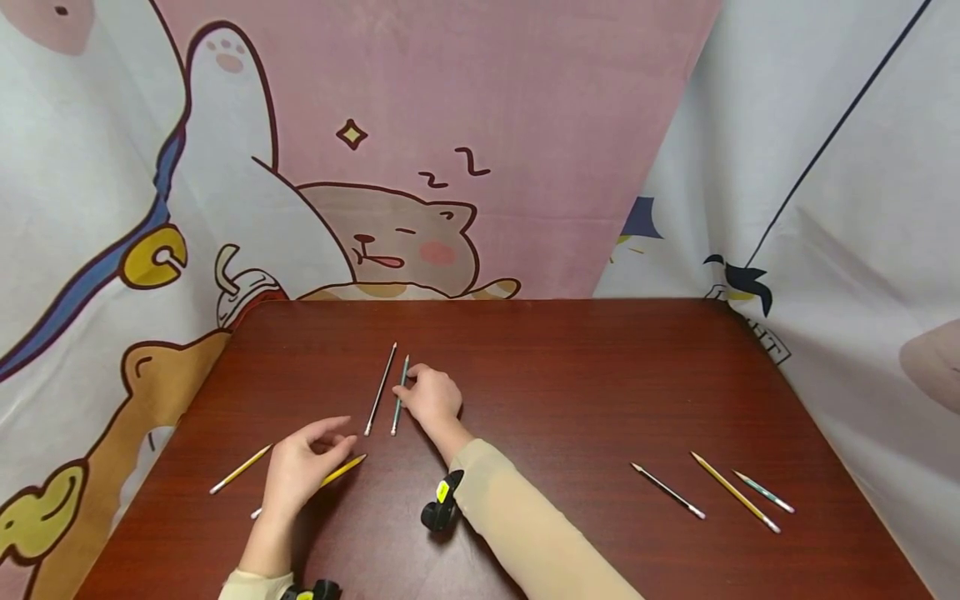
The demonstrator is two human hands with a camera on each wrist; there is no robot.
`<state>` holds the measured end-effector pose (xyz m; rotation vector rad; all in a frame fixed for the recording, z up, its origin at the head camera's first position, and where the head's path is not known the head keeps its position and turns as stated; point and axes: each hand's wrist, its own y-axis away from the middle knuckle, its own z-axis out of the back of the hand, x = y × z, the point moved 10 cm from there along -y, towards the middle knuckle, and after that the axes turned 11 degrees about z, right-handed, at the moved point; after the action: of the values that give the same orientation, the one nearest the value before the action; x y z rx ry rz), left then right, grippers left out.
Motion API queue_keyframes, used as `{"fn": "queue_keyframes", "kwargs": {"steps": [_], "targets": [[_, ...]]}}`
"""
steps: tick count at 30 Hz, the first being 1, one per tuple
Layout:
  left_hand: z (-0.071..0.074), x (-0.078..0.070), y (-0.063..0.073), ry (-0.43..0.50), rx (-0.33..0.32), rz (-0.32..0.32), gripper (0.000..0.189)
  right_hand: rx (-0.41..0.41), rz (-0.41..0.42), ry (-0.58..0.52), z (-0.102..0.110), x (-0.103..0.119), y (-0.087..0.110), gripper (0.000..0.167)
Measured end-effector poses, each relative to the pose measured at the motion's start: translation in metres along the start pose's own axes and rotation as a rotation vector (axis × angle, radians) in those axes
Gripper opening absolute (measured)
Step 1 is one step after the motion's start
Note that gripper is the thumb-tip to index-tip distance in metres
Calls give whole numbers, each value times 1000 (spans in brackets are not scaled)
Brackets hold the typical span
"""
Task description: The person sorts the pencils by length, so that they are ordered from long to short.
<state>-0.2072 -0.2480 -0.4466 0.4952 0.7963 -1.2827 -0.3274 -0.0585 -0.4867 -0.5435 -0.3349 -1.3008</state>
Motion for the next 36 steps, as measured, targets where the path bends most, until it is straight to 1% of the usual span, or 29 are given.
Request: {"fn": "queue_keyframes", "kwargs": {"steps": [6, 11, 19, 25, 28, 34, 36], "targets": [[2, 0, 0, 3, -7, -3, 29, 30, -1, -41, -3, -1, 0, 36], [4, 1, 1, 0, -12, -10, 30, 34, 32, -93, -3, -2, 2, 34], [8, 3, 1, -15, -17, -3, 30, 43, 95, -257, 0, -6, 11, 30], [11, 7, 0, -32, 4, -1, 30, 56, 125, -275, 11, -14, 20, 29], [14, 9, 1, -43, 20, -1, 31, 71, 142, -305, 17, -20, 25, 28], [20, 20, 0, -89, 58, 8, 34, 117, 230, -400, 32, -28, 36, 27], [22, 21, 1, -114, 58, 0, 35, 125, 256, -425, 37, -32, 40, 28]]}}
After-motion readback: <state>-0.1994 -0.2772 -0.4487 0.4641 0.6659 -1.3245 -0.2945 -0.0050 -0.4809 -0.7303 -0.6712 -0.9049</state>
